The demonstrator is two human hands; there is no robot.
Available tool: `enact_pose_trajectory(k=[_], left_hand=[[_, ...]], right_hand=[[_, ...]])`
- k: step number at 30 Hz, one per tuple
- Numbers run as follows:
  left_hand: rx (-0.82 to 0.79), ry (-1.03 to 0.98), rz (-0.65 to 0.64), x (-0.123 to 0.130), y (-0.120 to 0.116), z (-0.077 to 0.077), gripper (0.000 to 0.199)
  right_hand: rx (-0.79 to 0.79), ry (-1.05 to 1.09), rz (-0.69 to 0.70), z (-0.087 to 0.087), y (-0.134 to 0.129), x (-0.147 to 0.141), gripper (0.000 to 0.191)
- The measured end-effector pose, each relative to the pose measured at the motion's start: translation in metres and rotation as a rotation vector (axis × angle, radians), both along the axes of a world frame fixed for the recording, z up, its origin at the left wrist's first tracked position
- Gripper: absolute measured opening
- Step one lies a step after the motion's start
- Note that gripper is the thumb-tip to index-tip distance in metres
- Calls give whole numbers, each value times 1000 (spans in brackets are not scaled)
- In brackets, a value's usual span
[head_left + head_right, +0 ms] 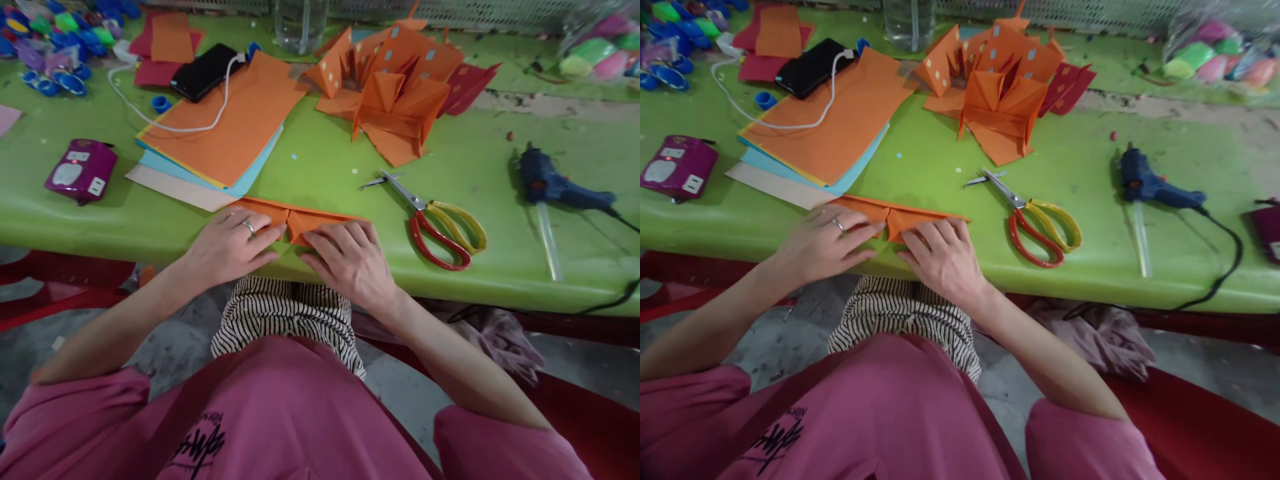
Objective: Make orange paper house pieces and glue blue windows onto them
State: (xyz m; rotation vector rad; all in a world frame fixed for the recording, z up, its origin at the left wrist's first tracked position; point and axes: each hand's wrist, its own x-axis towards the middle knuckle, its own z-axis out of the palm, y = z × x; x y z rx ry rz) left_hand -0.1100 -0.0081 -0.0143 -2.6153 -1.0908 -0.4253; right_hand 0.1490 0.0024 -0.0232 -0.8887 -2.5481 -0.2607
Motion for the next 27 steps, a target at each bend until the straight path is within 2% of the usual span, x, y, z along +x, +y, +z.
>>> enact_pose_trajectory(k=[3, 6, 13, 27], left_hand=[[-37, 8, 33, 5, -4, -3, 46], [-71, -1, 44, 9, -4, -3, 45], [-33, 42, 64, 14, -3, 0, 49], [-180, 60, 135, 12, -4, -5, 76]], right_hand=[[1, -1, -31, -1, 0, -4, 36], [6, 7, -37, -3, 2, -9, 40], [-57, 10, -49, -7, 3, -11, 40], [-47, 9, -36, -9, 4, -9, 42]])
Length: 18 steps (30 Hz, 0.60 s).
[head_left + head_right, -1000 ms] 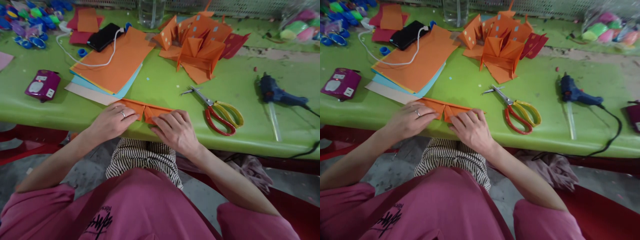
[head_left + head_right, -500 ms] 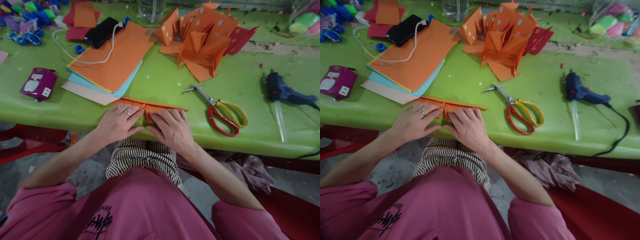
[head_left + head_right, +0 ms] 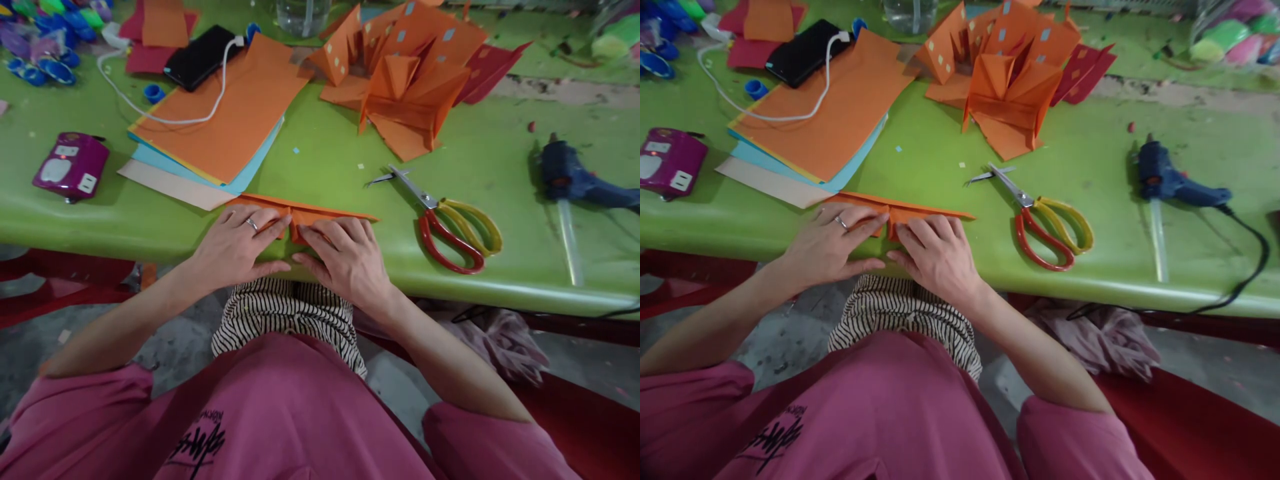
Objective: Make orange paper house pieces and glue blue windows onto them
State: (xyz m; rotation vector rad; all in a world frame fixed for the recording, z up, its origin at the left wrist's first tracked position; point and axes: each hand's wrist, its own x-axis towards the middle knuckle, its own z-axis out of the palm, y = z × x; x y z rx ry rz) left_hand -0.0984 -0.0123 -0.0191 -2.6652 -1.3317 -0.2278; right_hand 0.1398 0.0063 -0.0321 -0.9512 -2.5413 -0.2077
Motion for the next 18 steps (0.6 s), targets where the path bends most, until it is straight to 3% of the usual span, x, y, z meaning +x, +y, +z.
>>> enact_pose_trajectory(k=[11, 18], left_hand=[[-27, -8, -4, -2, 1, 2, 85], [-41, -33, -15, -1, 1, 1, 86]], right_hand=[[15, -11, -2, 0, 0, 0, 40], [-73, 7, -16, 3, -2, 2, 43]])
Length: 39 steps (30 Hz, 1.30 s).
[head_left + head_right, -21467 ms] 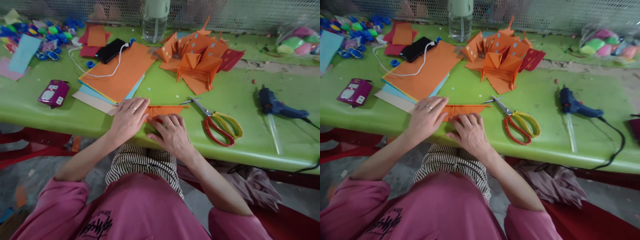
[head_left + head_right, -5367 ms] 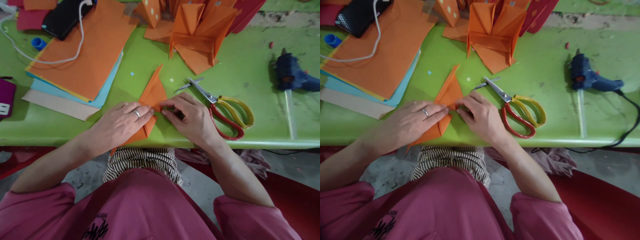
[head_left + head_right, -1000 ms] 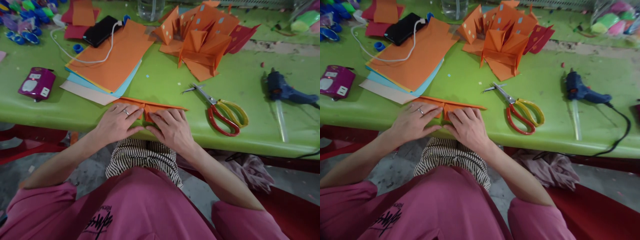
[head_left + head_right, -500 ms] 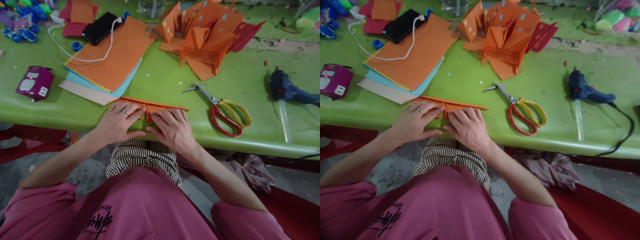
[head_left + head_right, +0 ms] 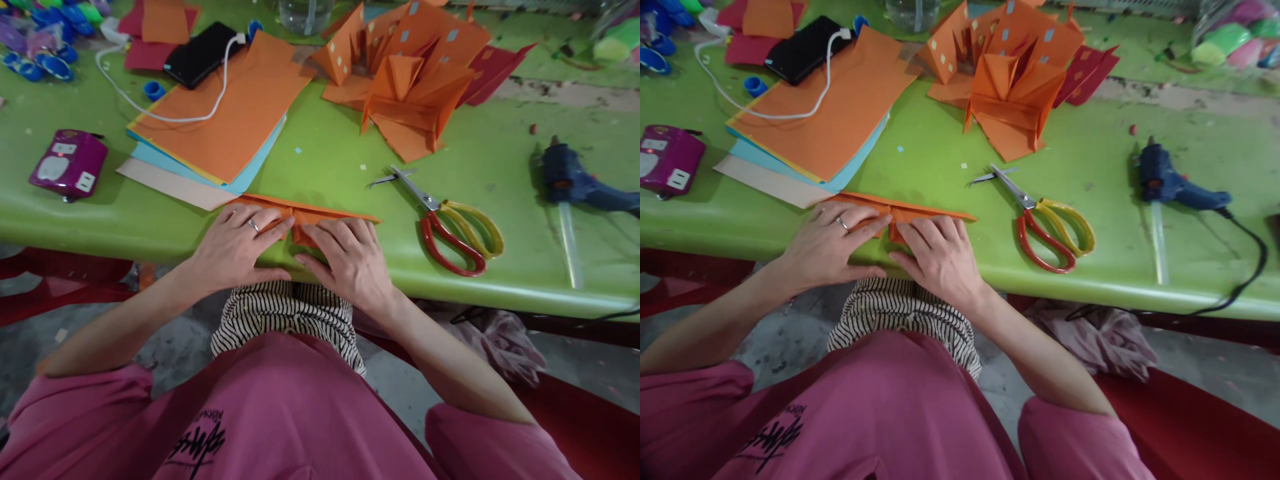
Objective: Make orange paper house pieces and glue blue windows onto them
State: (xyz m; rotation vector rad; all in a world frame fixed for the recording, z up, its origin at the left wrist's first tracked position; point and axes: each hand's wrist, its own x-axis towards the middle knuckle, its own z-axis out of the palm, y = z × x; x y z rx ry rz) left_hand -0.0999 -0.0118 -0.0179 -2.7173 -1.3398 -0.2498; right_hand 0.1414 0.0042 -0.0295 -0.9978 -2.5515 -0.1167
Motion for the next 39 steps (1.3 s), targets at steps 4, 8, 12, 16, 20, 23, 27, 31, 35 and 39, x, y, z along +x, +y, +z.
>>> enact_pose_trajectory(k=[4, 8, 12, 16, 20, 23, 27, 31, 35, 39], left_hand=[[-14, 8, 11, 1, 0, 0, 87], [-16, 20, 15, 1, -1, 0, 86], [-17, 21, 17, 1, 0, 0, 87], [-1, 20, 16, 1, 0, 0, 88], [-11, 22, 20, 1, 0, 1, 88], [-14, 14, 18, 2, 0, 1, 90], [-53, 0, 38, 3, 3, 4, 90], [-69, -24, 42, 7, 6, 9, 89], [-16, -46, 62, 8, 6, 4, 80], [73, -116, 21, 2, 6, -7, 66]], right_hand=[[30, -30, 19, -1, 0, 2, 44], [48, -27, 20, -1, 1, 2, 36], [94, -26, 38, 0, 1, 2, 32], [76, -50, 38, 1, 2, 3, 30], [57, -57, 36, 2, 2, 3, 28], [76, -48, 40, 2, 2, 2, 29], [38, -62, 34, 2, 2, 3, 27], [26, -66, 36, 2, 2, 3, 27], [67, -46, 30, 1, 3, 1, 29], [5, -48, 52, 5, 3, 2, 34]])
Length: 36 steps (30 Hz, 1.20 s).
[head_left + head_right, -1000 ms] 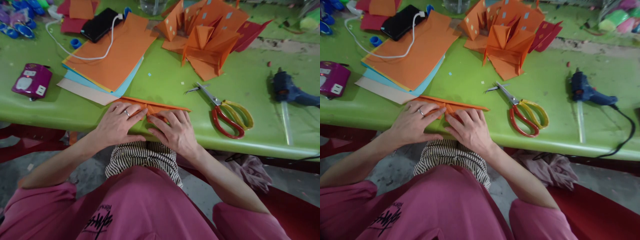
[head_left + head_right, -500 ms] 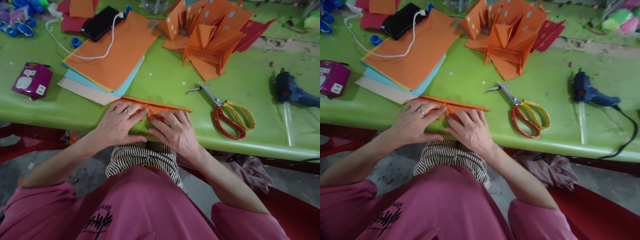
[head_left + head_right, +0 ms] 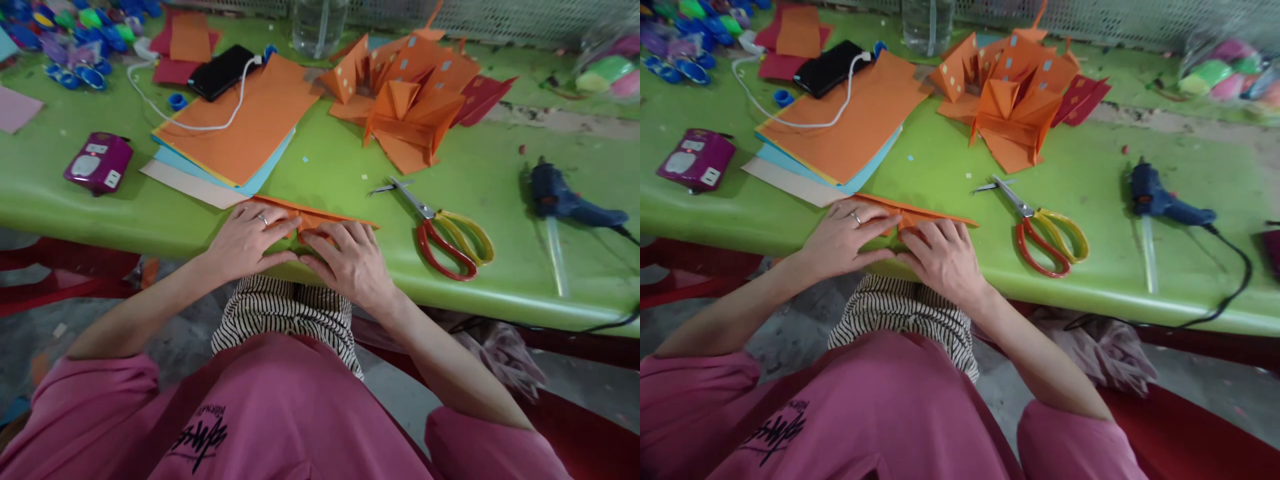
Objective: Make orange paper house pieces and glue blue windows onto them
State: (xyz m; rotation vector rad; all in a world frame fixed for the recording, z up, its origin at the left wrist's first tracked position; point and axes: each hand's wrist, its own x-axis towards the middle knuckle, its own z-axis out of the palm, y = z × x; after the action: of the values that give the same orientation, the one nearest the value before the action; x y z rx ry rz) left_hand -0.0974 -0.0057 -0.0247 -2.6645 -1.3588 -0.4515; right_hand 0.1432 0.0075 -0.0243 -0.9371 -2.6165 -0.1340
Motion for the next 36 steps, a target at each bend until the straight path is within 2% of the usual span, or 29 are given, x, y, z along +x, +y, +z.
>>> enact_pose_trajectory(k=[5, 9, 12, 17, 20, 23, 26, 29, 32, 36], left_hand=[[21, -43, -84, -6, -3, -4, 39], [53, -67, -220, -2, -4, -1, 23], [102, -68, -280, 2, 2, 2, 21], [271, 29, -142, 4, 5, 7, 25], [333, 103, -124, 6, -6, 9, 27], [377, 88, -126, 14, -20, 12, 24], [386, 63, -198, 25, -24, 12, 20], [414, 6, -233, 32, -17, 9, 17], [425, -30, -190, 34, -8, 5, 16], [319, -30, -85, 33, -7, 0, 19]], right_hand=[[-34, 53, -15, 11, 6, 8, 45], [-91, 63, 15, 21, 17, 14, 38], [-137, 85, 36, 24, 24, 15, 36], [-148, 76, 32, 17, 29, 11, 30], [-106, 37, 32, 12, 24, 10, 27], [-18, -18, 8, 15, 11, 14, 25], [52, -104, -73, 24, -5, 19, 24], [84, -176, -203, 31, -17, 22, 24], [50, -208, -269, 36, -21, 21, 23], [6, -132, -244, 39, -12, 21, 24]])
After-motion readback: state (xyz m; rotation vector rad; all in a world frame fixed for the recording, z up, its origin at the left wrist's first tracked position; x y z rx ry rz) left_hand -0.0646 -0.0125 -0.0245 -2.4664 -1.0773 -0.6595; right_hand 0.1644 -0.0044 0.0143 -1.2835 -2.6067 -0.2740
